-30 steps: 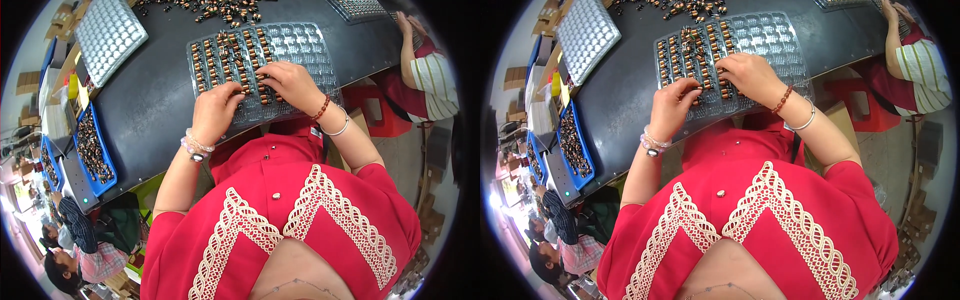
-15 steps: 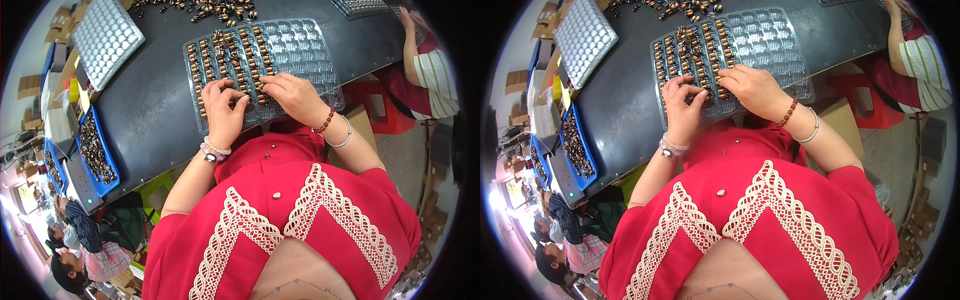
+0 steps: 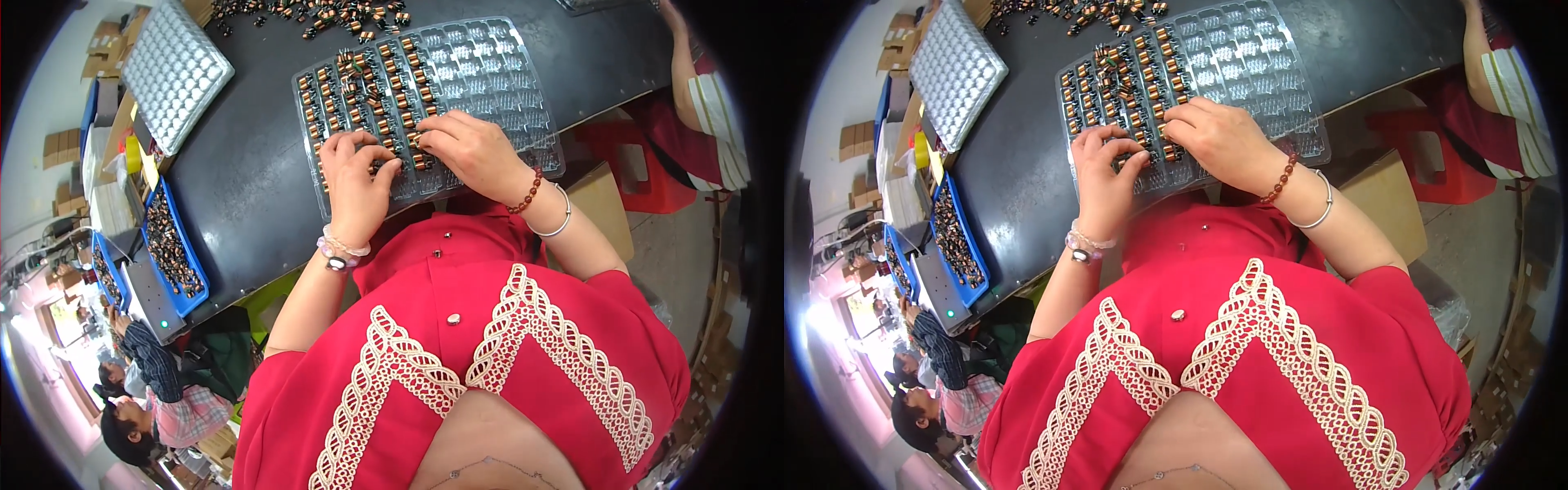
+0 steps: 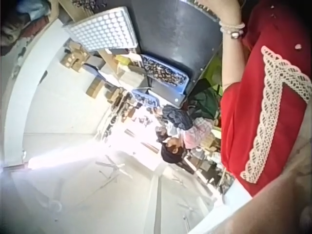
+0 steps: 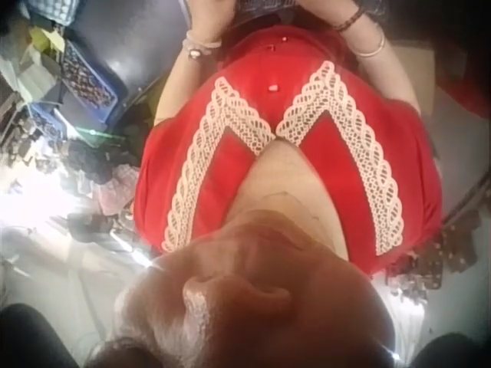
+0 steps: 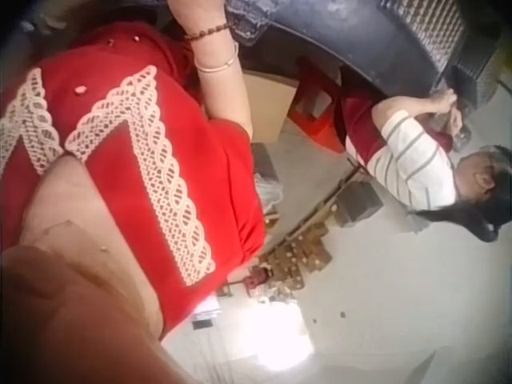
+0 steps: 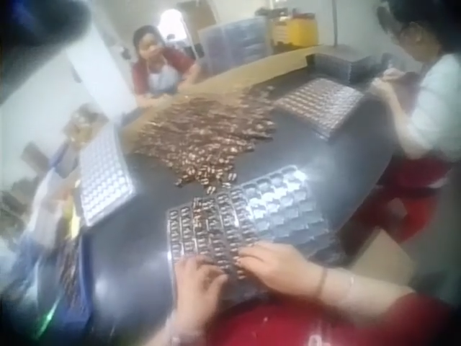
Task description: The person sorts small electronic components by hand, placing them into a plastic tray.
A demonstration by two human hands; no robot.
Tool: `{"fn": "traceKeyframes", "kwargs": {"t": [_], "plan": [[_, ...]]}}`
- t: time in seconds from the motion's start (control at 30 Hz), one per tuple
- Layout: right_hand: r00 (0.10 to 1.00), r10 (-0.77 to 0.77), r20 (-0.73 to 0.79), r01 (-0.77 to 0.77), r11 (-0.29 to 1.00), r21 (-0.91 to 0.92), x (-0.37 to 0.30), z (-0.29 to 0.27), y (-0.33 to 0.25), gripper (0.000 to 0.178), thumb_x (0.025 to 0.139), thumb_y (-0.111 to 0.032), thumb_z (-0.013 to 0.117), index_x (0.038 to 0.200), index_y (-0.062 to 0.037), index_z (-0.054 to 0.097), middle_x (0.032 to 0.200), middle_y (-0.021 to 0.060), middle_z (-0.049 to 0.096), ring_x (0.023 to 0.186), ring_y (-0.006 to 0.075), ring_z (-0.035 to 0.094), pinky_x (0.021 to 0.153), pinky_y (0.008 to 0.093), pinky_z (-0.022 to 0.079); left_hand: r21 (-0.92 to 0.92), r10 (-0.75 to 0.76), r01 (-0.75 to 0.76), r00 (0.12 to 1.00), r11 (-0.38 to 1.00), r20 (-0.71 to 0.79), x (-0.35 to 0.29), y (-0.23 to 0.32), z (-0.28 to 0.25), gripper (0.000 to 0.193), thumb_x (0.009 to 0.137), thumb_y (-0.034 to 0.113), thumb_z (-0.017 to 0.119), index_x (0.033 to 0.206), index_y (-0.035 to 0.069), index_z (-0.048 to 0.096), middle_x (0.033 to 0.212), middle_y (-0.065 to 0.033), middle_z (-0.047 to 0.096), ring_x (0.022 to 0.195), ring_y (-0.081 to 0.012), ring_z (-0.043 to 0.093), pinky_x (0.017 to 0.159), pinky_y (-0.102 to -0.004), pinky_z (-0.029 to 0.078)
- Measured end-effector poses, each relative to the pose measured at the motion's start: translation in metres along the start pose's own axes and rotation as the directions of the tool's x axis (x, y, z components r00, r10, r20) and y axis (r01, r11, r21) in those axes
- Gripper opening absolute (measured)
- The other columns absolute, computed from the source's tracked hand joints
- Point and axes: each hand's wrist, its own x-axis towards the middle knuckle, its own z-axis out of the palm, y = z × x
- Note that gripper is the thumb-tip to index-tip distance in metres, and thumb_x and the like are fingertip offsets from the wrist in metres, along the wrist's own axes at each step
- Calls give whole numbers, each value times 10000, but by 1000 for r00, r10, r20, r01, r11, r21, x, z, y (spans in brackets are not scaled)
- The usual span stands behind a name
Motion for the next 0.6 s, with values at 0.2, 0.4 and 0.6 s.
{"fn": "traceKeyframes", "kwargs": {"t": [0.2,0.4,0.6], "plan": [[999,3,-38,-2,1000,25,4,8,-7,88,789,-84,628,872,-58,614,964,50,629,812,217,601,685,314,516,-90,-72,66,995,994,-66,-10,-15,5,70,732,96,715,776,77,664,1088,-85,543,1153,-311,380,989,-428,305],[999,-18,-28,18,1000,3,2,6,-9,81,804,-101,613,872,-59,629,970,53,632,826,218,606,703,314,518,75,240,-230,958,970,-154,19,-16,-6,277,754,6,628,1021,78,611,1165,-97,536,1168,-317,424,1009,-438,319],[994,8,-109,5,994,112,1,-9,-10,107,761,-77,670,861,-58,635,948,53,641,794,226,609,691,322,509,465,519,-547,831,696,201,73,-32,-16,381,776,49,558,1156,64,568,1142,-76,575,1099,-277,509,932,-377,410]]}}
